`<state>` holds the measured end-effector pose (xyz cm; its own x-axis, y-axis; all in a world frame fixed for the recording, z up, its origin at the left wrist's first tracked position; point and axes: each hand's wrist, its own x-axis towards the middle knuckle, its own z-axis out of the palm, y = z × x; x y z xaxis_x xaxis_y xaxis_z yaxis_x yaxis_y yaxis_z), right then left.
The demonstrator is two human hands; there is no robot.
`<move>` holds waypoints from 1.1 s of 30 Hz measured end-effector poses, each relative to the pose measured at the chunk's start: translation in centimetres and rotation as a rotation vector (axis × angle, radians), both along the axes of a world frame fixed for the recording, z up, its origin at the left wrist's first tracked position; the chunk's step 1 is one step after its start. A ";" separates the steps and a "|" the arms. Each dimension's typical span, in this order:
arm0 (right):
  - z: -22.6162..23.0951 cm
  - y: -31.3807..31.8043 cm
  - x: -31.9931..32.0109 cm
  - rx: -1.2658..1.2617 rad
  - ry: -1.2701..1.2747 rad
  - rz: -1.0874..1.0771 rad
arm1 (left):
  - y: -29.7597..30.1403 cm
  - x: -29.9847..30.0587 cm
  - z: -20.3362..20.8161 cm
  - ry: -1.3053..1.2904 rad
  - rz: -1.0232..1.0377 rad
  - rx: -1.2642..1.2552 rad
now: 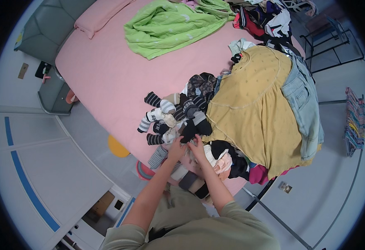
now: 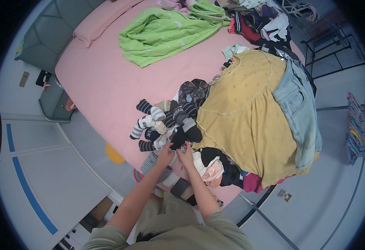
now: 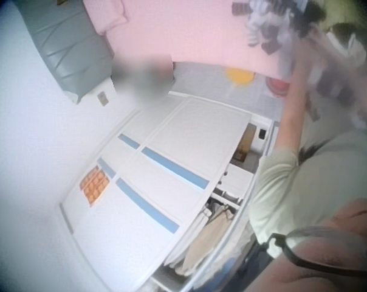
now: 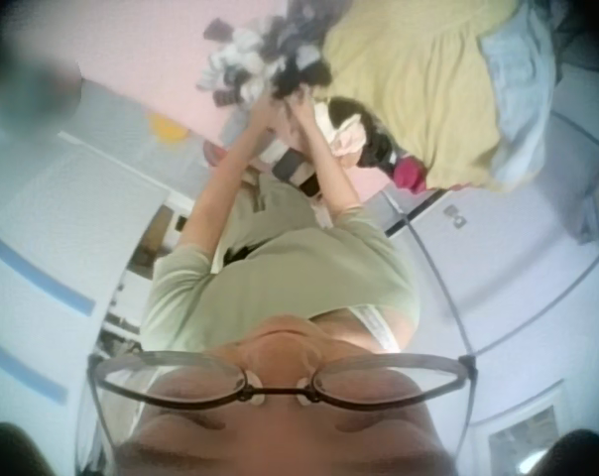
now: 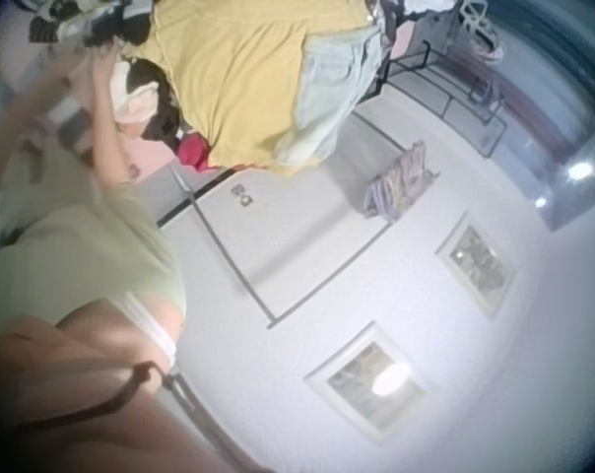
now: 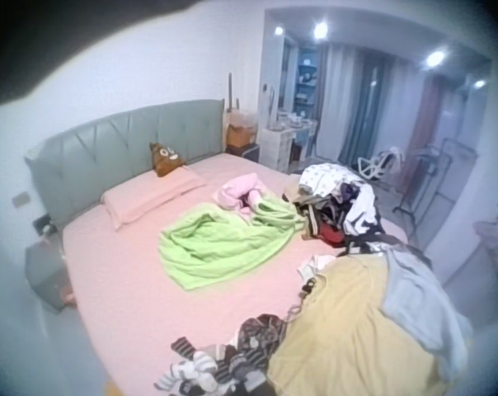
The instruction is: The person picks up socks and other clothing items from a bed and organizes them by folding and placing them into a drawer and a hanging storage organizer.
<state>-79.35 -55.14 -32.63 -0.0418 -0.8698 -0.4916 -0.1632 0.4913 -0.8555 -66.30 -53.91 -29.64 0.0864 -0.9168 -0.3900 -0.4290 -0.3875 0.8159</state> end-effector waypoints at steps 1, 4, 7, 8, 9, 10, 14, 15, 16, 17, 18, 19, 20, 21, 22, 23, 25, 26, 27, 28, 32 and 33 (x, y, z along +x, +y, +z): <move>-0.8 -0.2 0.0 0.014 -0.031 -0.066 | -0.7 -0.2 -0.1 -0.023 0.000 -0.008; 0.7 -1.2 0.8 0.215 -0.314 -0.266 | -1.7 0.3 -1.7 -0.009 0.020 -0.016; 1.8 -2.1 1.0 0.323 -0.444 -0.345 | -2.2 0.6 -2.0 0.024 -0.024 -0.028; 1.5 -2.3 0.9 0.312 -0.444 -0.299 | -2.3 0.6 -2.0 0.039 -0.039 -0.037; 1.3 -2.4 0.9 0.301 -0.444 -0.253 | -2.4 0.6 -2.0 0.052 -0.038 -0.014; 1.2 -2.3 0.9 0.290 -0.443 -0.205 | -2.3 0.5 -1.9 0.065 -0.037 0.008; 2.1 -1.2 1.5 0.208 -0.395 -0.193 | -2.5 0.4 0.0 0.202 -0.033 0.121; 2.6 -0.8 1.6 0.177 -0.385 -0.200 | -2.4 0.4 0.6 0.257 -0.021 0.098; 3.2 -0.4 1.8 0.145 -0.376 -0.208 | -2.3 0.4 1.3 0.313 -0.009 0.075; 4.3 -0.2 2.0 0.141 -0.361 -0.192 | -2.0 0.5 1.8 0.365 0.005 0.049; 5.5 -0.1 2.1 0.137 -0.347 -0.174 | -1.6 0.8 1.8 0.372 0.031 0.018; 6.8 0.2 2.3 0.133 -0.333 -0.156 | -1.0 1.0 1.8 0.379 0.057 -0.014; 8.4 0.2 2.6 0.119 -0.335 -0.131 | -0.6 1.2 2.0 0.387 0.080 -0.046; 9.8 0.2 2.8 0.105 -0.338 -0.111 | -0.5 1.4 2.8 0.441 0.101 -0.059; 10.7 0.4 3.1 0.092 -0.341 -0.089 | -0.2 1.7 3.7 0.495 0.123 -0.072; 11.1 0.6 3.1 0.056 -0.278 -0.057 | -0.1 2.0 5.2 0.550 0.138 -0.090; 11.5 1.0 3.4 -0.018 -0.151 0.016 | 0.1 2.9 7.8 0.640 0.157 -0.090; 12.4 1.2 3.9 -0.080 -0.121 0.061 | 0.5 3.4 8.7 0.686 0.171 -0.088; 13.3 1.4 4.4 -0.142 -0.091 0.105 | 1.0 4.1 9.7 0.664 0.183 -0.102; 14.1 1.8 4.8 -0.203 -0.061 0.149 | 1.6 4.7 10.7 0.643 0.194 -0.115; 19.2 4.6 7.4 -0.305 -0.043 0.287 | 5.2 7.2 12.4 0.620 0.244 -0.219; 19.7 5.5 7.8 -0.321 -0.024 0.312 | 6.3 7.9 12.7 0.608 0.249 -0.248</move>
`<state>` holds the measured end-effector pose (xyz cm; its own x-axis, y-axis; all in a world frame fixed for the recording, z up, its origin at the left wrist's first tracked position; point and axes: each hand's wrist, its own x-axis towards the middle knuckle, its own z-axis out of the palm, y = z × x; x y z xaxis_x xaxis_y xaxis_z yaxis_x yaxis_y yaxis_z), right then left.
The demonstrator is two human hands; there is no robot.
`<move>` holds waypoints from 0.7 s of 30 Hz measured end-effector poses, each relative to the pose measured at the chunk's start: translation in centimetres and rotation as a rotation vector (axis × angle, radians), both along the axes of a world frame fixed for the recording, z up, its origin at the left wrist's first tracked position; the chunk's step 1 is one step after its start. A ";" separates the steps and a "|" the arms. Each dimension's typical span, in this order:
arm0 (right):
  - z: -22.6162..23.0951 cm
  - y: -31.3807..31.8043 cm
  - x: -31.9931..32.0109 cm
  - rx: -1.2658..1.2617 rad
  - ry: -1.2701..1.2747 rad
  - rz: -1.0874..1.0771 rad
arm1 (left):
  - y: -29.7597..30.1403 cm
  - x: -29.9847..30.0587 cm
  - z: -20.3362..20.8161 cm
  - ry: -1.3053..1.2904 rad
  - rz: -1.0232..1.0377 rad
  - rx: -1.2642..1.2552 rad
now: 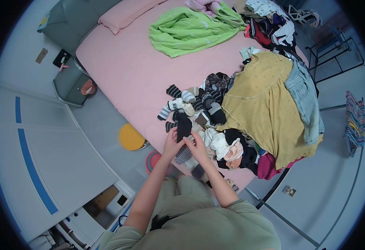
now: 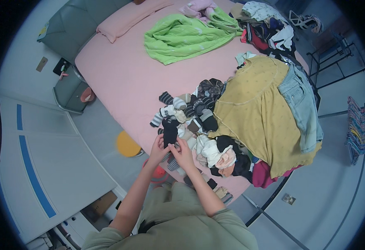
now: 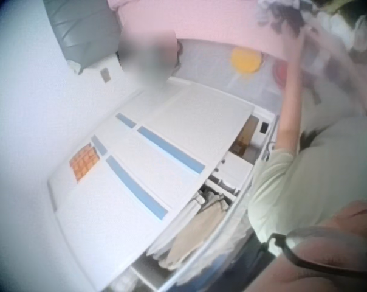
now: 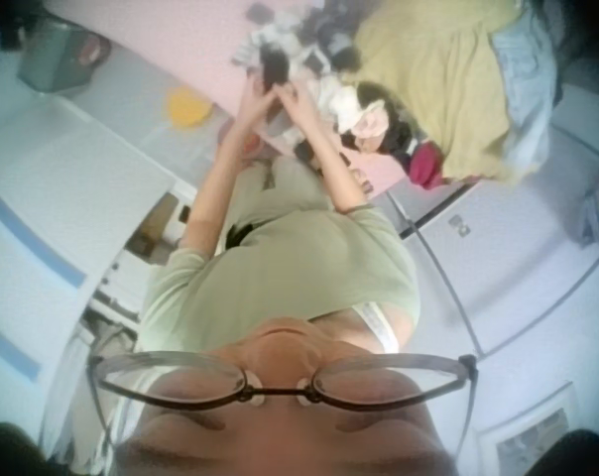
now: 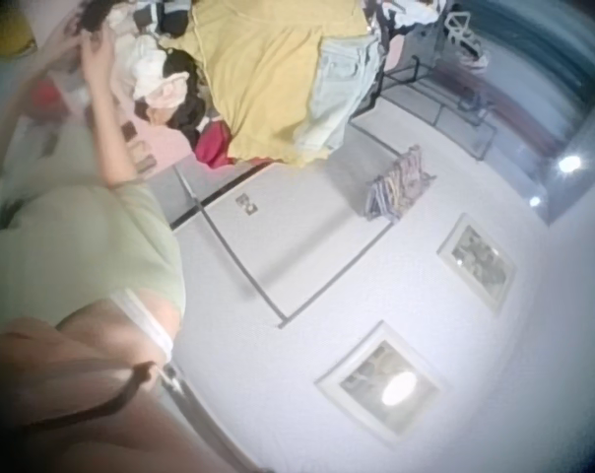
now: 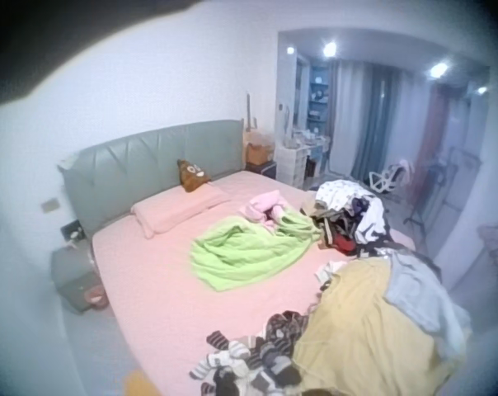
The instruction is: The person picks up socks and other clothing items from a bed and organizes them by folding and placing them into a drawer and a hanging storage organizer.
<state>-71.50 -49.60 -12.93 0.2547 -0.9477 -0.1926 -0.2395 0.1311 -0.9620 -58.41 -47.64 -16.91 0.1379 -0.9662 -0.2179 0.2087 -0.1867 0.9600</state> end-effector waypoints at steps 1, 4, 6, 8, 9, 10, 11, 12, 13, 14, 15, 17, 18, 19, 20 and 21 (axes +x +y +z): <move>0.5 0.9 0.5 -0.019 0.020 0.020 | 1.1 0.8 0.4 0.002 0.010 0.005; 1.4 3.9 1.7 -0.069 -0.017 0.041 | 4.7 2.4 1.9 0.071 0.045 0.015; 2.1 5.9 2.5 -0.108 0.000 0.071 | 7.0 3.3 3.6 0.125 0.060 0.016; 3.5 7.7 3.2 -0.107 0.003 0.091 | 9.4 4.0 5.0 0.164 0.078 0.030; 4.2 8.6 3.6 -0.106 0.004 0.103 | 10.7 4.3 5.7 0.176 0.090 0.043; 4.5 9.6 3.9 -0.067 -0.034 0.104 | 11.9 4.6 6.3 0.188 0.103 0.056; 4.9 10.6 4.1 -0.028 -0.070 0.103 | 13.0 4.9 7.0 0.200 0.105 0.066; 5.2 11.7 4.4 0.011 -0.106 0.102 | 14.1 5.2 7.7 0.211 0.109 0.076; 4.8 12.6 4.7 0.043 -0.158 0.126 | 15.2 5.5 8.4 0.223 0.113 0.086; 4.6 13.5 4.9 0.073 -0.208 0.145 | 16.3 5.7 9.3 0.220 0.122 0.085; 4.6 14.3 5.1 0.104 -0.258 0.164 | 17.2 5.9 10.3 0.217 0.131 0.084; 4.8 16.0 5.3 0.132 -0.317 0.200 | 19.3 6.2 11.7 0.221 0.152 0.062; 5.0 17.0 5.5 0.132 -0.331 0.206 | 20.4 6.3 12.2 0.228 0.162 0.039; 5.3 17.8 5.7 0.133 -0.345 0.212 | 21.4 6.5 12.7 0.235 0.173 0.017; 5.8 18.6 6.0 0.134 -0.361 0.224 | 22.4 6.7 13.2 0.241 0.177 0.008; 6.2 19.1 6.1 0.142 -0.369 0.268 | 23.4 6.8 13.7 0.247 0.180 -0.001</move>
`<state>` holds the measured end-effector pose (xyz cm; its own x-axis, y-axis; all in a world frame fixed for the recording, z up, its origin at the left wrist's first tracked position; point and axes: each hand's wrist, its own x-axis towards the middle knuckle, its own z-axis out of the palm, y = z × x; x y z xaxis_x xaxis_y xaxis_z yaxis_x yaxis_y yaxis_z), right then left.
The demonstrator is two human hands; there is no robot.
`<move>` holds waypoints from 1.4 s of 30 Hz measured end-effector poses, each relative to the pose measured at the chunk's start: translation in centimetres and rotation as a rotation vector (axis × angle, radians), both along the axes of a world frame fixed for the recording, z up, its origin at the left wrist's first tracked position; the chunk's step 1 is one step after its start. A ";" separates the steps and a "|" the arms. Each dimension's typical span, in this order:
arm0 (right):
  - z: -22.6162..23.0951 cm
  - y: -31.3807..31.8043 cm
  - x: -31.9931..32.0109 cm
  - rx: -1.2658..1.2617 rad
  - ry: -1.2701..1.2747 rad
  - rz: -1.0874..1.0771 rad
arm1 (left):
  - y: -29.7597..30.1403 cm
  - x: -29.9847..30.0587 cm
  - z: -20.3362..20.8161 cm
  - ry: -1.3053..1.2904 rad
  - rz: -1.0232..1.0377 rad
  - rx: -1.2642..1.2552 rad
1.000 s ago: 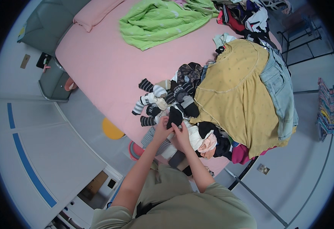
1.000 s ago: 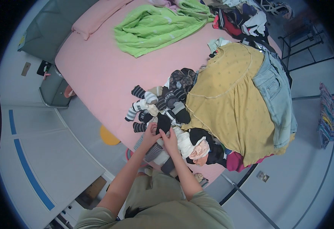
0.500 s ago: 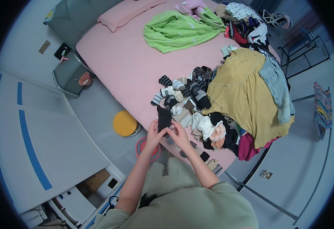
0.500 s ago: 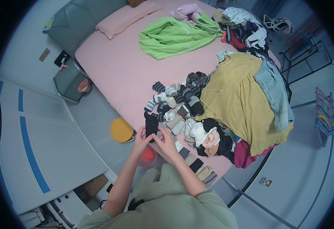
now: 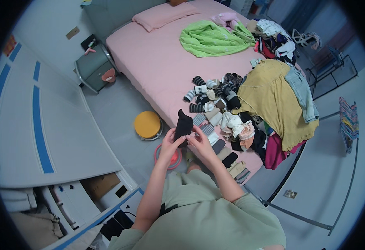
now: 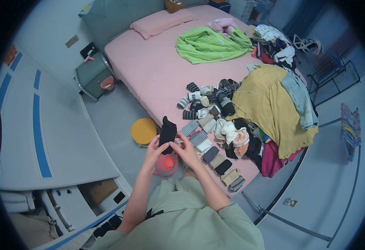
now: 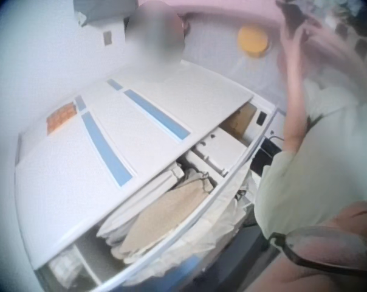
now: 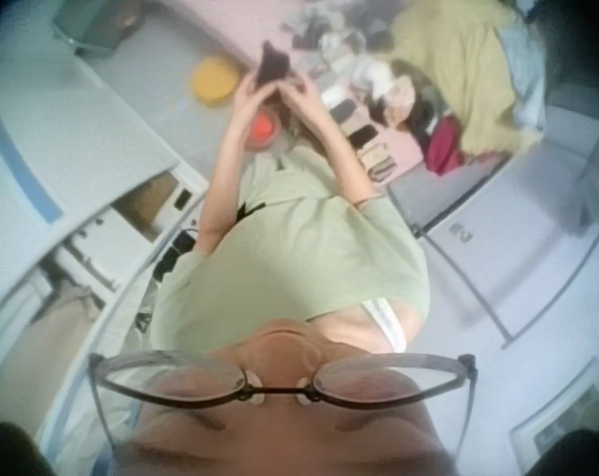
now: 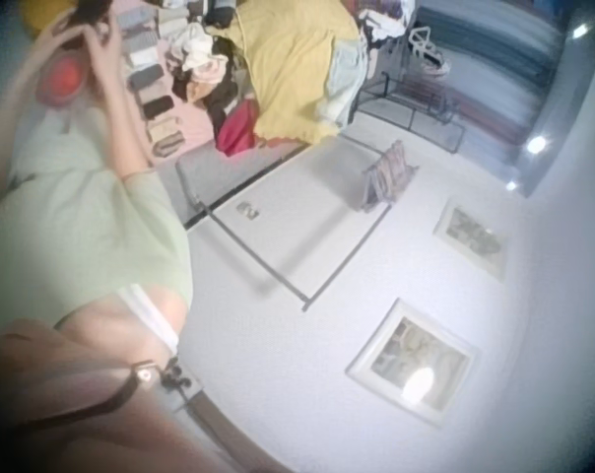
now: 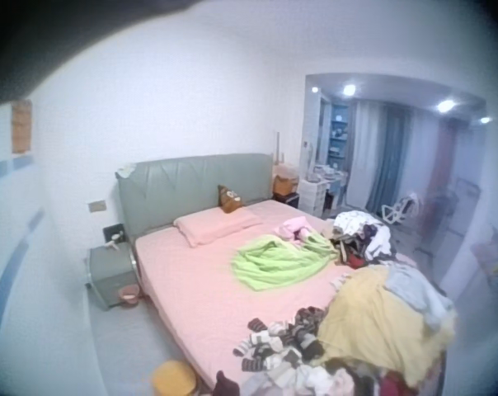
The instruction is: The person picks up socks and other clothing items from a bed and organizes them by folding and placing them into a drawer and a hanging storage organizer.
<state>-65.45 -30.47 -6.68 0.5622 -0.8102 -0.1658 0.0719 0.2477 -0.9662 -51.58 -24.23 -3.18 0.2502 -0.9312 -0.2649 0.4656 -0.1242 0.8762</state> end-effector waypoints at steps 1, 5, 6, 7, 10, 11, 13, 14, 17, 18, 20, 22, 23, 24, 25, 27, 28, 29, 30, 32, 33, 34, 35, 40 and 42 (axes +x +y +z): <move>0.5 0.6 0.1 -0.027 -0.010 0.002 | 0.9 0.1 0.3 0.005 0.005 -0.009; 3.0 2.8 0.6 -0.075 -0.045 0.030 | 3.9 0.4 0.6 -0.020 0.084 -0.036; 3.3 3.2 0.6 -0.065 -0.054 0.043 | 4.5 0.4 0.4 -0.030 0.093 -0.042; 3.6 3.5 0.6 -0.055 -0.062 0.056 | 5.1 0.5 0.3 -0.040 0.103 -0.048; 4.2 4.4 0.6 -0.059 -0.069 0.096 | 7.0 0.0 0.3 -0.044 0.120 -0.031; 4.4 4.6 0.7 -0.063 -0.076 0.112 | 7.5 -0.2 0.3 -0.057 0.132 -0.053; 4.5 5.0 0.5 -0.058 -0.028 0.151 | 8.5 -0.7 0.1 -0.084 0.159 -0.097; 4.7 5.3 0.4 -0.055 -0.005 0.174 | 9.1 -0.9 0.0 -0.085 0.163 -0.097; 5.3 6.1 0.3 -0.095 -0.048 0.217 | 10.5 -1.6 -0.1 -0.097 0.185 -0.099; 5.4 6.2 0.1 -0.098 -0.045 0.251 | 10.9 -1.9 -0.2 -0.109 0.198 -0.102; 5.6 6.4 -0.4 -0.101 -0.040 0.317 | 11.9 -2.9 -0.1 -0.120 0.227 -0.095; 5.8 6.8 -1.1 -0.123 -0.054 0.353 | 12.9 -4.2 0.4 -0.120 0.260 -0.078; 5.8 7.1 -1.5 -0.132 -0.062 0.373 | 13.5 -4.9 0.5 -0.136 0.274 -0.065; 5.9 7.4 -2.0 -0.125 -0.065 0.403 | 14.1 -5.6 0.6 -0.150 0.288 -0.051; 5.9 7.7 -2.4 -0.119 -0.068 0.432 | 14.8 -6.3 0.6 -0.165 0.302 -0.037; 6.5 8.5 -3.6 -0.106 -0.055 0.496 | 16.1 -7.9 0.5 -0.159 0.352 -0.025; 6.8 9.1 -4.3 -0.095 -0.041 0.533 | 16.8 -8.7 0.4 -0.156 0.378 -0.019; 7.2 9.4 -4.9 -0.093 -0.024 0.564 | 17.4 -9.7 0.9 -0.151 0.398 -0.015; 7.2 9.8 -5.3 -0.114 -0.028 0.583 | 18.2 -10.6 1.5 -0.145 0.418 -0.011; 7.9 10.7 -5.7 -0.095 0.002 0.632 | 19.6 -12.0 2.1 -0.135 0.471 0.001; 8.3 11.4 -5.9 -0.082 0.016 0.660 | 20.3 -12.6 2.2 -0.130 0.504 0.008; 8.5 12.0 -6.0 -0.081 0.005 0.673 | 21.0 -13.2 2.4 -0.125 0.536 0.015; 8.4 12.6 -6.0 -0.068 -0.006 0.694 | 21.8 -13.7 2.7 -0.122 0.572 0.026; 8.4 15.3 -5.3 -0.140 -0.098 0.782 | 25.4 -15.1 4.9 -0.114 0.649 0.068; 8.9 16.6 -4.8 -0.156 -0.160 0.810 | 26.8 -15.1 5.3 -0.146 0.678 0.049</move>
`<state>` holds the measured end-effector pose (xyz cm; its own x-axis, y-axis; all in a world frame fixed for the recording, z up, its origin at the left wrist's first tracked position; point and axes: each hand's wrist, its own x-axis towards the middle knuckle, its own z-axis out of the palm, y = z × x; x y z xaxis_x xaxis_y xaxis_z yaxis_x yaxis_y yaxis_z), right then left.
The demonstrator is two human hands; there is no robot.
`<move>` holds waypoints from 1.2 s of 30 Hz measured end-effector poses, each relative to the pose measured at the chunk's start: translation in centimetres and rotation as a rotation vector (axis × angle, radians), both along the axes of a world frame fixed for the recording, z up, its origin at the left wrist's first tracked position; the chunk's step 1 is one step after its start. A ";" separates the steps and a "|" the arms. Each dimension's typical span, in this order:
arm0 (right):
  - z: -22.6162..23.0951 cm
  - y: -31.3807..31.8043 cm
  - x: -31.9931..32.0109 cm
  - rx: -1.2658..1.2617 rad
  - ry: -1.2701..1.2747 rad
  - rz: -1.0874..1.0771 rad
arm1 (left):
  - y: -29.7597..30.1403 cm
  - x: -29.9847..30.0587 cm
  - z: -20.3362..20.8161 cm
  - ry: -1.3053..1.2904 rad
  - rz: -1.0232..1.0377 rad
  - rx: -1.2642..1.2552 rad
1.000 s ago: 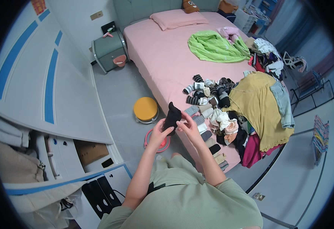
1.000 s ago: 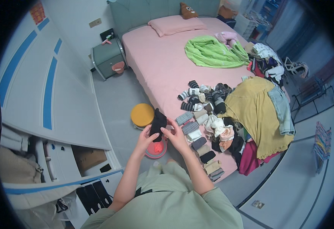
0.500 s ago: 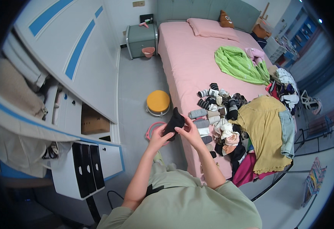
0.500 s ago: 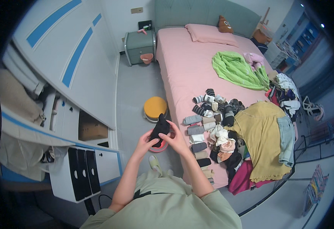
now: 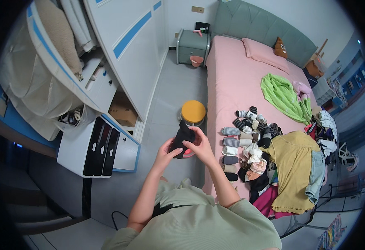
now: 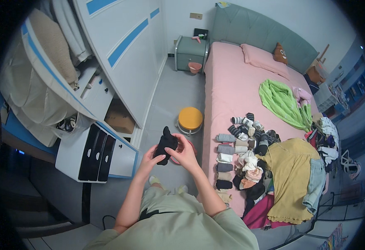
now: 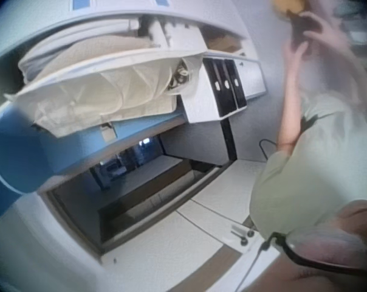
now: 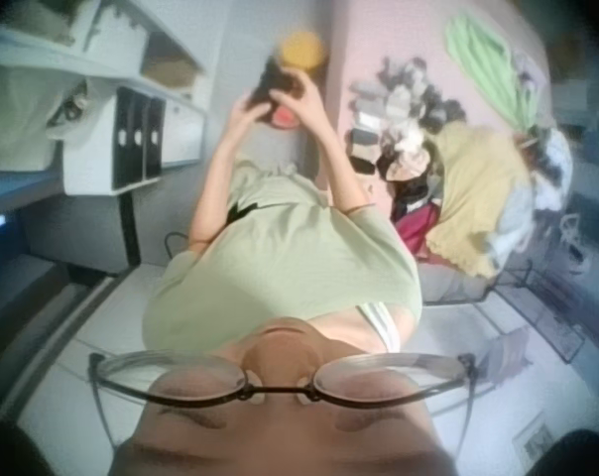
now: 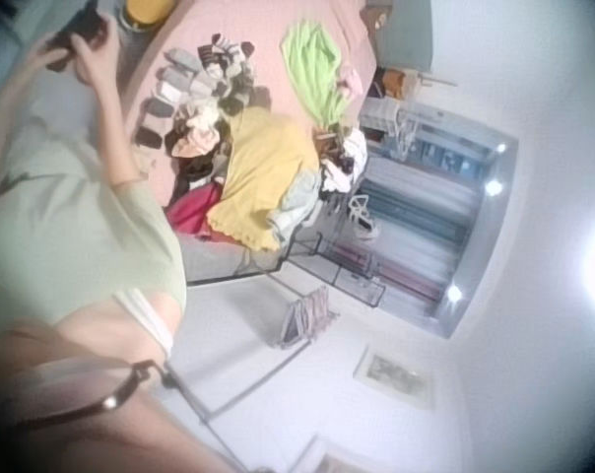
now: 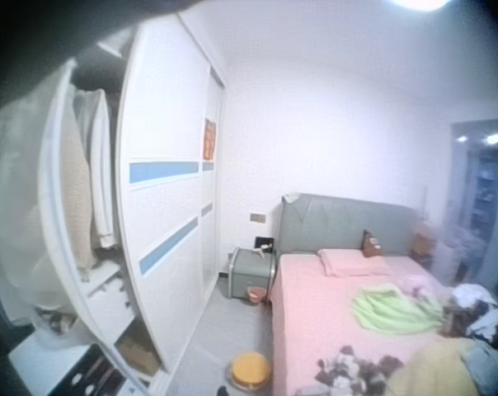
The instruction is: The person picks up socks and other clothing items from a bed and organizes them by folding and placing them into a drawer and a hanging storage organizer.
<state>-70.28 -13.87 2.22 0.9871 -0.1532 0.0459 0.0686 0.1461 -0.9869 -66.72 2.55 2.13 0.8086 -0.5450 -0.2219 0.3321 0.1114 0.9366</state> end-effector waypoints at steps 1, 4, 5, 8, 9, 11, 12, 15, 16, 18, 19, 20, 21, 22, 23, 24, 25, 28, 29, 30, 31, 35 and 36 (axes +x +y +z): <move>0.3 0.6 0.3 0.004 -0.030 0.013 | 0.6 0.0 0.2 -0.019 0.011 -0.004; 1.2 2.5 1.2 -0.004 -0.067 0.031 | 2.5 0.3 0.7 -0.031 0.049 -0.005; 1.4 3.1 1.5 -0.016 -0.065 0.044 | 3.1 0.5 0.8 -0.041 0.060 -0.014; 2.3 5.0 2.6 -0.066 -0.057 0.087 | 5.2 1.3 1.2 -0.070 0.088 -0.038; 2.8 5.7 3.0 -0.092 -0.055 0.104 | 6.0 1.6 1.4 -0.079 0.096 -0.043; 3.9 7.5 3.9 -0.152 -0.056 0.144 | 7.9 2.5 1.7 -0.096 0.110 -0.045; 4.5 8.4 4.3 -0.185 -0.059 0.167 | 9.0 2.9 1.9 -0.103 0.116 -0.041; 5.3 11.4 6.4 -0.253 -0.076 0.224 | 12.5 4.6 3.2 -0.130 0.116 -0.039; 5.7 12.6 7.0 -0.232 -0.069 0.235 | 13.7 5.2 3.5 -0.140 0.113 -0.039; 6.3 15.3 8.4 -0.273 -0.124 0.233 | 16.2 6.3 3.6 -0.165 0.178 -0.063; 6.4 16.7 9.1 -0.266 -0.131 0.234 | 17.5 6.9 3.7 -0.177 0.210 -0.074; 6.5 18.0 9.8 -0.264 -0.137 0.233 | 18.7 7.6 3.7 -0.200 0.206 -0.075; 6.5 19.2 10.5 -0.262 -0.143 0.231 | 19.8 8.1 3.8 -0.199 0.215 -0.079; 6.6 20.3 11.1 -0.275 -0.158 0.223 | 20.9 8.6 4.0 -0.197 0.223 -0.083; 6.6 21.4 11.7 -0.284 -0.175 0.217 | 22.1 9.0 4.2 -0.197 0.235 -0.084; 6.7 22.5 12.3 -0.292 -0.192 0.212 | 23.2 9.4 4.0 -0.202 0.240 -0.112; 6.8 23.7 12.9 -0.295 -0.206 0.207 | 24.3 9.9 4.1 -0.224 0.248 -0.121; 7.5 26.8 14.3 -0.273 -0.150 0.240 | 27.9 11.1 4.4 -0.280 0.239 -0.144; 7.6 27.9 14.9 -0.267 -0.162 0.233 | 29.1 11.6 4.6 -0.284 0.255 -0.159; 7.5 28.9 15.3 -0.261 -0.175 0.226 | 30.3 12.2 4.8 -0.288 0.269 -0.175; 7.6 29.9 15.8 -0.255 -0.187 0.218 | 31.6 12.7 4.9 -0.292 0.283 -0.191; 7.8 33.8 17.7 -0.275 -0.307 0.157 | 36.7 15.6 4.4 -0.211 0.425 -0.121; 7.9 34.8 18.2 -0.270 -0.320 0.147 | 37.9 16.4 4.1 -0.222 0.501 -0.138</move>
<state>-52.09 20.96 10.15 0.9271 0.0469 0.3718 0.3745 -0.0830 -0.9235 -50.30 40.41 6.27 0.9951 -0.0940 0.0292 0.0036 0.3312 0.9436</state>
